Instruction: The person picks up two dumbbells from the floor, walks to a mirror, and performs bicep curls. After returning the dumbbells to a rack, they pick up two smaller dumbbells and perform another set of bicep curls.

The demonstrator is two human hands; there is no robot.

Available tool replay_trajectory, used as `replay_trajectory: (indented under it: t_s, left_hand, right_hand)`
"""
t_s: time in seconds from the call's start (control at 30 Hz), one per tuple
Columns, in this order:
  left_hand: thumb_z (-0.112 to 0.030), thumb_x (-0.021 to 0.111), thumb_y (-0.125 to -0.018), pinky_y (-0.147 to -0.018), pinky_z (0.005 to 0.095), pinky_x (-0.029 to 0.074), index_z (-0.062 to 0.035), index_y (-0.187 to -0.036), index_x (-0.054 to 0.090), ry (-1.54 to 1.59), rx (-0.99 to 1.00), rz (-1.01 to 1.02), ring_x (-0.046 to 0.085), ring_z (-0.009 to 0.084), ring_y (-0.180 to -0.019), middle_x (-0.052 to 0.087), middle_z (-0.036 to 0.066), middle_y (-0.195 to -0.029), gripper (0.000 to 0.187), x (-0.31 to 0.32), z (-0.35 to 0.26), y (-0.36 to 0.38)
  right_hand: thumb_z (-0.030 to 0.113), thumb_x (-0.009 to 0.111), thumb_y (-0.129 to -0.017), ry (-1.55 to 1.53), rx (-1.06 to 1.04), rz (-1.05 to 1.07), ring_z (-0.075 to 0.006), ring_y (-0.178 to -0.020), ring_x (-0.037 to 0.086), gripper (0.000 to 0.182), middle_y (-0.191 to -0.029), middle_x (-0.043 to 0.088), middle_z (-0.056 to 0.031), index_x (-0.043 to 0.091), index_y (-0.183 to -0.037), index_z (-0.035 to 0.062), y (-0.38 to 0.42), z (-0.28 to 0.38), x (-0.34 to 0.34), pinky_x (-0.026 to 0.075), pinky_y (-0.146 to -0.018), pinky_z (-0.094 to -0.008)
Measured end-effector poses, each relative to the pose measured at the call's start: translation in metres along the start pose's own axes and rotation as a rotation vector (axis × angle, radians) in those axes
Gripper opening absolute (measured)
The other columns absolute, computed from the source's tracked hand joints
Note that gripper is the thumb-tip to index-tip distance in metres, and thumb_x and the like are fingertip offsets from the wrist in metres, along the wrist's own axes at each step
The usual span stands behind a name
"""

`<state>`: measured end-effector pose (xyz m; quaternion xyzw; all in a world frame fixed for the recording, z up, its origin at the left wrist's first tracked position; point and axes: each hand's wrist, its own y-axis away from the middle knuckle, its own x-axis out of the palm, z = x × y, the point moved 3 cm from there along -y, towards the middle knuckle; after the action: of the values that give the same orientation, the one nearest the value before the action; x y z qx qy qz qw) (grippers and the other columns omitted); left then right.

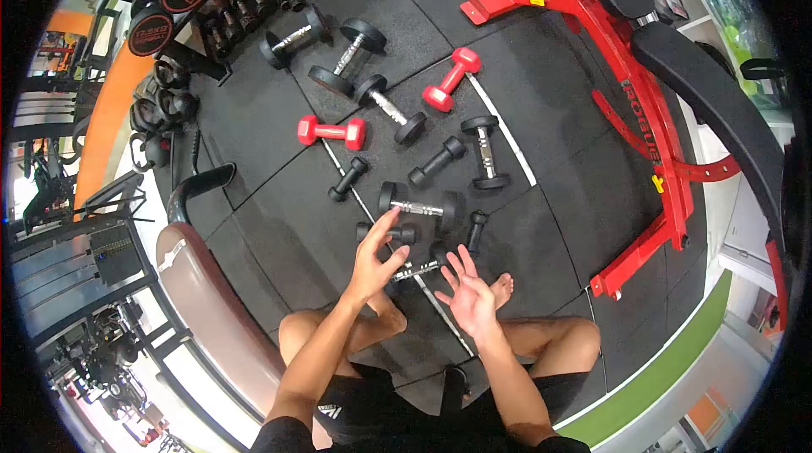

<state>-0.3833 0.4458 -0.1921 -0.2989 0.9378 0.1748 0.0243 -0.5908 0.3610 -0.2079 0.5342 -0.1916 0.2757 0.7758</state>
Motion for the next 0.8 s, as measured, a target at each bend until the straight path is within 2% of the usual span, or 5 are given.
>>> replay_trajectory:
  t_s: [0.33, 0.5, 0.63, 0.77, 0.8]
  left_hand:
    - [-0.016, 0.072, -0.083, -0.105, 0.0472, 0.042, -0.0181, -0.154, 0.037, -0.067, -0.042, 0.121, 0.046, 0.0289, -0.137, 0.044, 0.013, -0.153, 0.079, 0.017, 0.036, -0.046]
    - [-0.011, 0.068, -0.082, -0.106, 0.0372, 0.042, -0.0104, -0.152, 0.038, -0.216, -0.009, 0.046, 0.049, 0.0294, -0.135, 0.048, 0.018, -0.147, 0.076, 0.01, 0.044, -0.066]
    - [-0.008, 0.065, -0.083, -0.109, 0.0388, 0.041, -0.0101, -0.151, 0.038, -0.226, 0.076, 0.045, 0.049, 0.0314, -0.135, 0.048, 0.019, -0.147, 0.074, 0.014, 0.031, -0.081]
    - [-0.011, 0.066, -0.082, -0.11, 0.0398, 0.039, -0.0105, -0.152, 0.037, -0.241, 0.107, 0.064, 0.048, 0.0327, -0.135, 0.047, 0.019, -0.148, 0.075, 0.022, 0.049, -0.088]
    - [-0.014, 0.067, -0.082, -0.11, 0.04, 0.039, -0.0112, -0.152, 0.037, -0.247, 0.112, 0.074, 0.05, 0.0334, -0.133, 0.048, 0.02, -0.147, 0.076, 0.023, 0.051, -0.088]
  right_hand:
    - [0.047, 0.056, -0.084, -0.207, -0.035, 0.061, -0.0284, -0.14, 0.034, 0.081, -0.159, 0.03, -0.0069, 0.027, -0.157, 0.027, -0.094, -0.011, -0.033, 0.027, -0.107, -0.0661]
    - [0.046, 0.057, -0.088, -0.126, -0.07, 0.197, -0.0233, -0.136, 0.039, 0.077, -0.156, 0.034, -0.0051, 0.028, -0.156, 0.0263, -0.132, -0.005, 0.006, 0.033, -0.106, -0.0618]
    - [0.045, 0.056, -0.089, -0.171, -0.103, 0.197, -0.0215, -0.135, 0.039, 0.075, -0.153, 0.039, -0.001, 0.028, -0.156, 0.0248, -0.14, -0.003, 0.0, 0.037, -0.102, -0.0546]
    - [0.049, 0.057, -0.088, -0.29, -0.066, 0.18, -0.0234, -0.13, 0.047, 0.066, -0.143, 0.05, -0.0023, 0.042, -0.148, 0.0278, -0.149, -0.016, -0.031, 0.042, -0.097, -0.0617]
    - [0.052, 0.057, -0.086, -0.289, -0.081, 0.143, -0.0326, -0.133, 0.044, 0.07, -0.146, 0.045, -0.0103, 0.041, -0.147, 0.0216, -0.152, -0.018, -0.037, 0.034, -0.102, -0.0711]
